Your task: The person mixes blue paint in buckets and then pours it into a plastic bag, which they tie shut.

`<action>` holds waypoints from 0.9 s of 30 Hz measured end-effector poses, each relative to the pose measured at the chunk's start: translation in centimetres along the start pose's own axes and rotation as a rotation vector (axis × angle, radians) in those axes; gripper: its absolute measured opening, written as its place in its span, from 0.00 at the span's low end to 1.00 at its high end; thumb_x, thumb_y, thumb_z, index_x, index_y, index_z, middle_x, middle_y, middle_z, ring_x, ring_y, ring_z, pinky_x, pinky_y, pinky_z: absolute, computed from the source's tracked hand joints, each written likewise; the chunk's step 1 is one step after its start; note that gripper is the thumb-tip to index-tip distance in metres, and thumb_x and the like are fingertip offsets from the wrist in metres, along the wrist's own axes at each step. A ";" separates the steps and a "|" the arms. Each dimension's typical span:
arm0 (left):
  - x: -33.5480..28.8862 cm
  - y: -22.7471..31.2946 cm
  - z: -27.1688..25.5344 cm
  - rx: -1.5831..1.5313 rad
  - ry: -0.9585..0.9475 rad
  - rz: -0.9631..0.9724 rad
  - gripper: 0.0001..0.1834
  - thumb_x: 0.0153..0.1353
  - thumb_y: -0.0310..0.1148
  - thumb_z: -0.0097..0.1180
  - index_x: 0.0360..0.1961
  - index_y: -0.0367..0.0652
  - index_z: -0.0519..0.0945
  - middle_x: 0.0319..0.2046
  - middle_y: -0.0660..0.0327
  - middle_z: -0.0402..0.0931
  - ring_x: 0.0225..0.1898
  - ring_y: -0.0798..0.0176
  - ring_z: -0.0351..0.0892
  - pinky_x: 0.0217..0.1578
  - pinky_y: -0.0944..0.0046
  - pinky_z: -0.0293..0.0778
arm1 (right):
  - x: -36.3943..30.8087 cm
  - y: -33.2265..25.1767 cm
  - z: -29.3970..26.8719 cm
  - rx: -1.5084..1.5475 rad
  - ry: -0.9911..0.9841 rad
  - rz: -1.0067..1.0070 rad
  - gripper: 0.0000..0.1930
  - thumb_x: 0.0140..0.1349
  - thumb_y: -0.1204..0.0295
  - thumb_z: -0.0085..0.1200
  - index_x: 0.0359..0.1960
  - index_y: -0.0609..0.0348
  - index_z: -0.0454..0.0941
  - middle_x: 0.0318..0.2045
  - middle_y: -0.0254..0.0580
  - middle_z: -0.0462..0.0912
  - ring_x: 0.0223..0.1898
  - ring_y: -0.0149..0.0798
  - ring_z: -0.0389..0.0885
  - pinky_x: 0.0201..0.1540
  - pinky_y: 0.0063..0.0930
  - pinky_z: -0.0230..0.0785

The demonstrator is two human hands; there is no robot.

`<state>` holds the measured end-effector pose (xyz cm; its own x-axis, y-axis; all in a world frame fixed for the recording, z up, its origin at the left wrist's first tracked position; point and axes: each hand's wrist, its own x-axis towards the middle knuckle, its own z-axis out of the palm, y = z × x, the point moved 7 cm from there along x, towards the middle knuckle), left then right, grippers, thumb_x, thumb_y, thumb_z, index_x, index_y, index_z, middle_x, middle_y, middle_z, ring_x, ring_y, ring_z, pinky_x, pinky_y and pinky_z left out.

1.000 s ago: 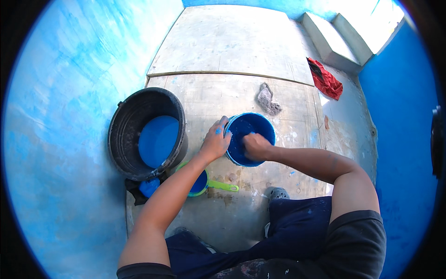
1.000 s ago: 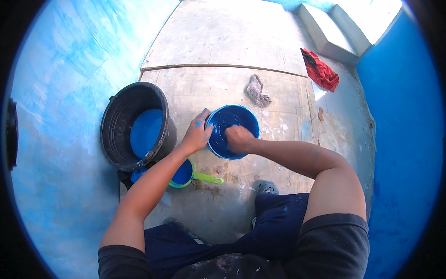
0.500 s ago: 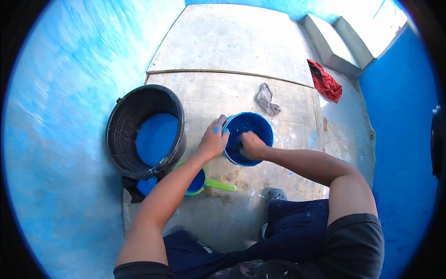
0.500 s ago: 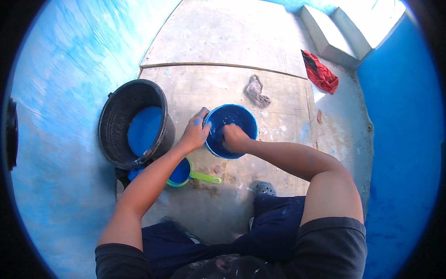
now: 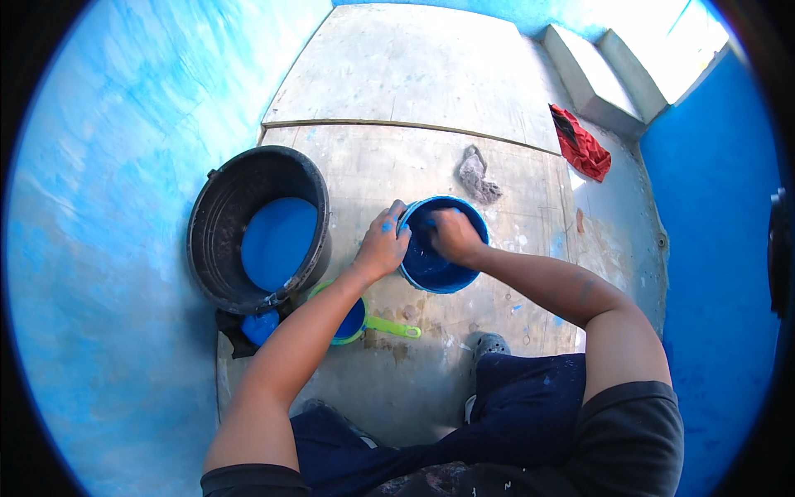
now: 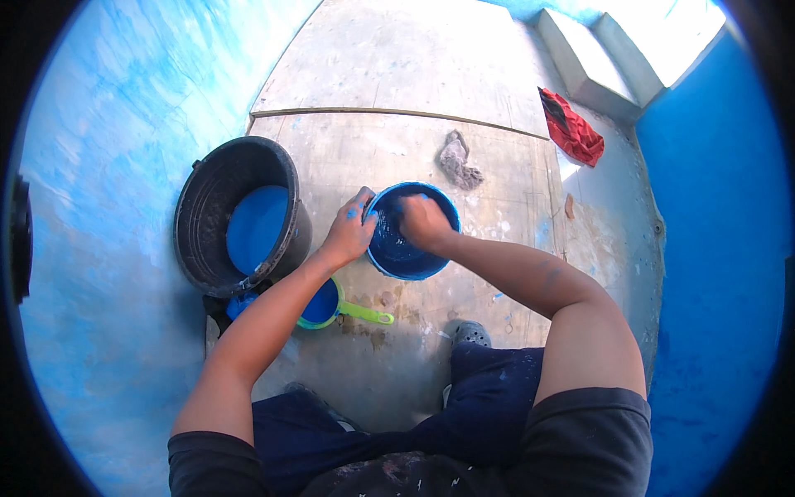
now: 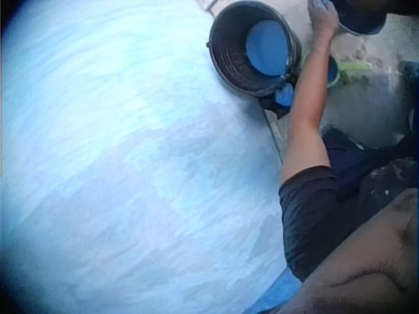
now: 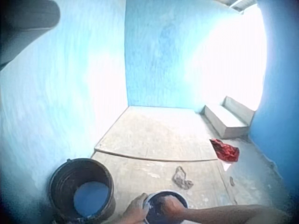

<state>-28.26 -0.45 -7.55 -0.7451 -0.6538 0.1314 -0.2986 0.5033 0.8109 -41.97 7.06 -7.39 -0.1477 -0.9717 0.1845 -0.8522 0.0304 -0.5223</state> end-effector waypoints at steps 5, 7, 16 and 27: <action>-0.3 0.4 -0.7 0.004 0.012 -0.025 0.15 0.64 0.28 0.53 0.51 0.40 0.70 0.44 0.39 0.76 0.50 0.31 0.76 0.52 0.39 0.71 | -2.1 -0.1 1.7 -0.242 -0.429 0.165 0.07 0.52 0.74 0.59 0.31 0.63 0.84 0.35 0.62 0.86 0.38 0.59 0.87 0.44 0.49 0.81; -0.1 0.7 -0.4 -0.008 0.006 -0.027 0.15 0.64 0.28 0.53 0.51 0.40 0.70 0.44 0.39 0.76 0.49 0.31 0.76 0.52 0.39 0.72 | -3.0 -0.3 3.6 -0.070 -0.485 0.101 0.10 0.51 0.74 0.60 0.34 0.66 0.83 0.36 0.63 0.85 0.43 0.61 0.86 0.50 0.52 0.78; -0.2 -0.7 -0.7 -0.021 0.006 -0.045 0.15 0.64 0.29 0.53 0.52 0.40 0.70 0.44 0.38 0.77 0.49 0.31 0.76 0.52 0.39 0.72 | -0.4 0.2 1.3 -0.243 -0.390 0.110 0.10 0.53 0.73 0.61 0.36 0.65 0.85 0.34 0.60 0.86 0.41 0.60 0.86 0.47 0.51 0.78; -0.1 -1.0 0.2 0.056 0.009 0.037 0.21 0.65 0.30 0.53 0.59 0.41 0.69 0.48 0.40 0.76 0.51 0.32 0.76 0.54 0.40 0.72 | 0.3 -0.3 0.8 -0.188 -0.294 0.084 0.05 0.51 0.77 0.60 0.30 0.63 0.82 0.31 0.60 0.85 0.39 0.62 0.85 0.43 0.51 0.79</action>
<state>-28.00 -0.78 -8.50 -0.7509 -0.6392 0.1662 -0.3043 0.5581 0.7720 -41.34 6.56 -7.85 -0.0941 -0.9890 -0.1144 -0.9247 0.1294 -0.3580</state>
